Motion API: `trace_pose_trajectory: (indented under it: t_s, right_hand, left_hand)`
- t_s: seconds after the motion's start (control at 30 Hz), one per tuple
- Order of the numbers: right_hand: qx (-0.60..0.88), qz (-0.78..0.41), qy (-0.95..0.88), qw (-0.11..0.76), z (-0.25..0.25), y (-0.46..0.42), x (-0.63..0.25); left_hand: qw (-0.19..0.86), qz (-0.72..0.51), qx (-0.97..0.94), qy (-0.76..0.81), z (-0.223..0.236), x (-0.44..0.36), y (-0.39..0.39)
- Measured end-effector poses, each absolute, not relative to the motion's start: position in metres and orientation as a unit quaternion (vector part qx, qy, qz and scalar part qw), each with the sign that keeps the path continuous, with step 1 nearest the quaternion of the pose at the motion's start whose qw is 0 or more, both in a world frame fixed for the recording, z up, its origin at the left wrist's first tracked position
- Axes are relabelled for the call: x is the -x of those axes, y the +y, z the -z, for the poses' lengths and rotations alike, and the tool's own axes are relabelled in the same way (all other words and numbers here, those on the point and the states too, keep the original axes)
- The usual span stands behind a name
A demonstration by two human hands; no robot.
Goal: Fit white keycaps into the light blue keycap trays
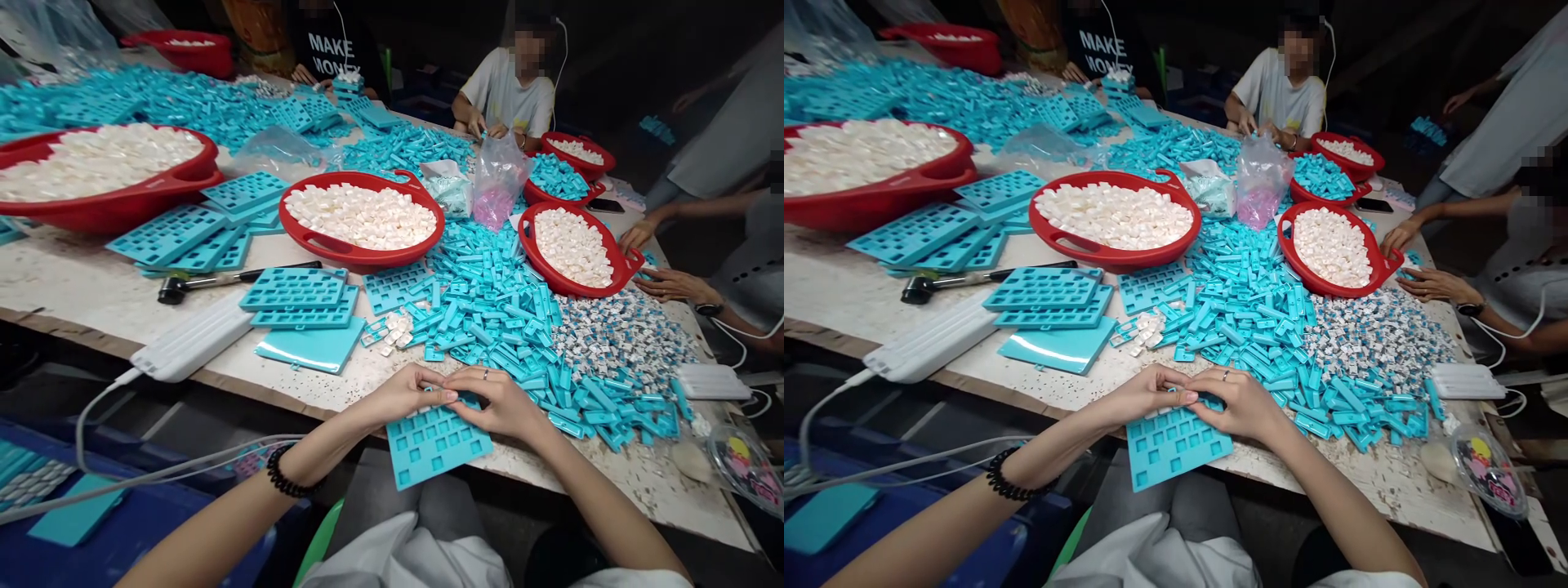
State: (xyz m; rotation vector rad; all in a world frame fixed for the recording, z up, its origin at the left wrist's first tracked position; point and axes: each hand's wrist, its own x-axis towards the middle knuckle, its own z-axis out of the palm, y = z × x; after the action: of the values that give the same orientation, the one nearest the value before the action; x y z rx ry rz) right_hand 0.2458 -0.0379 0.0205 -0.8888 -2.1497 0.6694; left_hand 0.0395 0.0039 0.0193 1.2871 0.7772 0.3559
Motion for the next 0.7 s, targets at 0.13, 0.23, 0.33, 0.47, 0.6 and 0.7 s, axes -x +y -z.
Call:
trace_pose_trajectory:
  t_s: [0.13, 0.23, 0.33, 0.47, 0.6, 0.7]
  right_hand:
    - [0.346, -0.257, -0.835, 0.341, -0.018, -0.037, -0.246]
    - [0.356, -0.261, -0.835, 0.328, -0.016, -0.037, -0.248]
    - [0.355, -0.28, -0.834, 0.317, -0.016, -0.037, -0.251]
    - [0.358, -0.327, -0.83, 0.277, -0.023, -0.035, -0.256]
    - [0.429, -0.252, -0.816, 0.294, -0.032, -0.03, -0.264]
    - [0.557, -0.103, -0.754, 0.332, -0.041, -0.022, -0.28]
  left_hand:
    - [0.672, -0.176, -0.621, 0.363, -0.013, -0.042, 0.001]
    - [0.646, -0.179, -0.641, 0.373, -0.011, -0.044, -0.001]
    - [0.628, -0.177, -0.657, 0.377, -0.011, -0.044, -0.003]
    - [0.622, -0.139, -0.676, 0.37, -0.015, -0.042, -0.001]
    - [0.578, -0.106, -0.731, 0.345, -0.026, -0.04, 0.011]
    - [0.495, -0.115, -0.792, 0.338, -0.032, -0.039, 0.021]
